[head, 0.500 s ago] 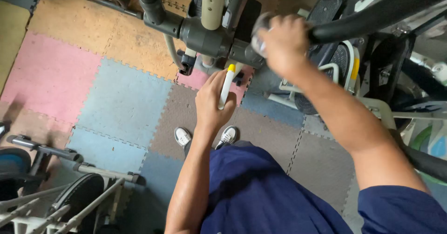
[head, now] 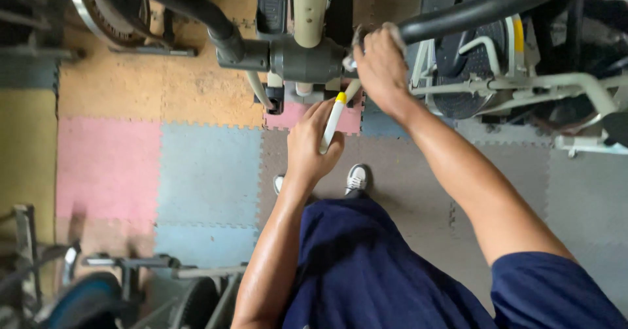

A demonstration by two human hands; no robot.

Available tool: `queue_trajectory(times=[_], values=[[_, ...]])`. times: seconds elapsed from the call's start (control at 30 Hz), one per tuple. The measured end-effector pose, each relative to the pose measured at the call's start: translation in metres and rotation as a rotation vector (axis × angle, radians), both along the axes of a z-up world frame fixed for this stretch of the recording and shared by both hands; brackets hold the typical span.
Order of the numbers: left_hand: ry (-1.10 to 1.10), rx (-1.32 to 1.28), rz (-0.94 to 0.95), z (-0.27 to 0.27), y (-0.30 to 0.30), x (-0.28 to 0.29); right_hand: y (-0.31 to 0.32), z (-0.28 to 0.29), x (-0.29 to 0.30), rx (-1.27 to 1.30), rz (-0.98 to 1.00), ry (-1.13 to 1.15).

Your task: Cleaning and wiping down various gym machines with a spray bottle and cloth.

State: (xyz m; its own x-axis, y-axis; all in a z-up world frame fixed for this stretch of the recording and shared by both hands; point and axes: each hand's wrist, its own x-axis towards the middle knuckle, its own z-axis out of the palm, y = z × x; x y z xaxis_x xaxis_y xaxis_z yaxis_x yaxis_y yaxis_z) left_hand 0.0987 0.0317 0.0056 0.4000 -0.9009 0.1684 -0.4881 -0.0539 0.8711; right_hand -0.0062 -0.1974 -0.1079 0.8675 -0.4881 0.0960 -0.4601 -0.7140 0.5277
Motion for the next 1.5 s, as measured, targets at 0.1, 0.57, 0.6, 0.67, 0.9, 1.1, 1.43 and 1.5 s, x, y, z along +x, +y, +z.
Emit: queue_trajectory(times=[0.1, 0.57, 0.6, 0.67, 0.9, 1.1, 1.43, 1.5], values=[[-0.017, -0.002, -0.058, -0.01, 0.015, 0.025, 0.018, -0.007, 0.034, 0.06, -0.162, -0.217], [0.011, 0.061, -0.207, -0.01, 0.023, 0.07, 0.09, -0.107, -0.009, 0.571, -0.299, -0.865], [0.012, 0.05, -0.223, -0.01, 0.019, 0.068, 0.095, -0.116, -0.02, 0.757, -0.385, -1.042], [0.019, 0.029, -0.239, -0.013, 0.014, 0.066, 0.085, -0.159, -0.048, 0.866, -0.55, -1.288], [0.037, 0.076, -0.271, -0.007, -0.015, 0.047, 0.017, -0.174, -0.026, 1.264, -0.889, -2.325], [0.019, 0.092, -0.21, -0.014, -0.028, 0.03, -0.048, -0.189, -0.02, 1.804, -0.649, -2.564], [0.006, 0.105, -0.052, -0.03, -0.046, 0.007, -0.039, -0.181, -0.024, 2.247, -0.455, -2.436], [-0.012, 0.116, 0.029, -0.042, -0.048, 0.007, -0.02, -0.178, -0.021, 2.008, -0.714, -2.592]])
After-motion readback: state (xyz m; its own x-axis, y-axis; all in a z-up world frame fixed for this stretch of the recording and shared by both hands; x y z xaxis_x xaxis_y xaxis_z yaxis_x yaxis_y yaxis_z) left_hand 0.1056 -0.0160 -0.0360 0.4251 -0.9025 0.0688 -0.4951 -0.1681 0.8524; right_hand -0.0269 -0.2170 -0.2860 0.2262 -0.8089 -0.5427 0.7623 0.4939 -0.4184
